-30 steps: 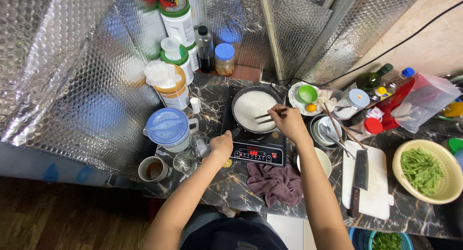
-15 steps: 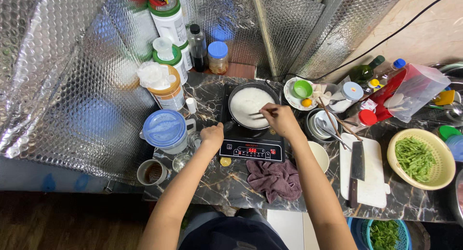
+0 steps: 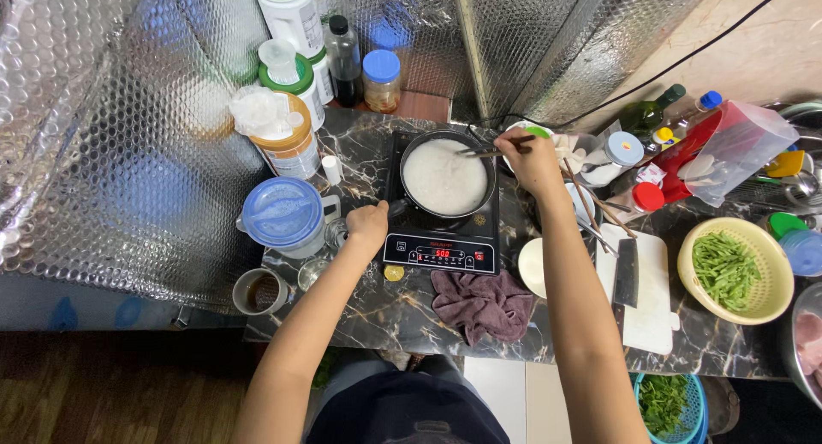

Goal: The person stirs a white, viscous mixture in a pot on an induction cooktop using chopsticks. The person maintains a consistent stirring motion throughout the clip.

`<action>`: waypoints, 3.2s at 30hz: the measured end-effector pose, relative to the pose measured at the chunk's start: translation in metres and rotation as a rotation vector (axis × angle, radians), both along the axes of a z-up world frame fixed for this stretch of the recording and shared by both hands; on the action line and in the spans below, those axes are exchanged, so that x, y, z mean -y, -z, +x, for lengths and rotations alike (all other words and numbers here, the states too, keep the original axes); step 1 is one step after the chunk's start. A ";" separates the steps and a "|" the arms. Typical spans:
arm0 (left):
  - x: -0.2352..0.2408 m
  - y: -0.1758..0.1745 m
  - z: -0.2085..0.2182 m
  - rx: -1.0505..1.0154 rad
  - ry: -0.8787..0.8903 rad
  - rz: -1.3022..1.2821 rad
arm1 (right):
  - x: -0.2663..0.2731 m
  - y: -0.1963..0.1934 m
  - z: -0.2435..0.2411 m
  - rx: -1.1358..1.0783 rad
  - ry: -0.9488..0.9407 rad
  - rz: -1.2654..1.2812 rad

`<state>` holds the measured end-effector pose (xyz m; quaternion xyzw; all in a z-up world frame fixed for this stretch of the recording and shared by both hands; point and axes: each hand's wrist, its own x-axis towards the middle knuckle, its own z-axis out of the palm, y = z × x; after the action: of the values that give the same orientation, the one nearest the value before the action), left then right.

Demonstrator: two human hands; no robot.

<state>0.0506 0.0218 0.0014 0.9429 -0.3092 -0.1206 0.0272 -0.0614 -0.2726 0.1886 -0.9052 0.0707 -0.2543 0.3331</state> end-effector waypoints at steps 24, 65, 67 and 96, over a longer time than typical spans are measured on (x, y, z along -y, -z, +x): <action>-0.002 0.011 -0.011 0.036 0.059 -0.064 | -0.039 0.007 -0.039 -0.234 0.072 -0.053; 0.010 -0.001 -0.025 -0.065 -0.040 -0.036 | -0.073 0.010 -0.019 -0.164 0.025 -0.026; 0.010 0.000 -0.025 -0.058 -0.039 -0.042 | -0.071 0.013 -0.022 -0.280 0.030 -0.031; 0.009 -0.009 -0.031 -0.076 -0.063 -0.021 | 0.006 0.003 0.023 -0.102 0.006 -0.135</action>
<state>0.0200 0.0128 0.0100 0.9466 -0.2793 -0.1520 0.0524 -0.0383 -0.2789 0.1853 -0.9372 0.0729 -0.2128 0.2666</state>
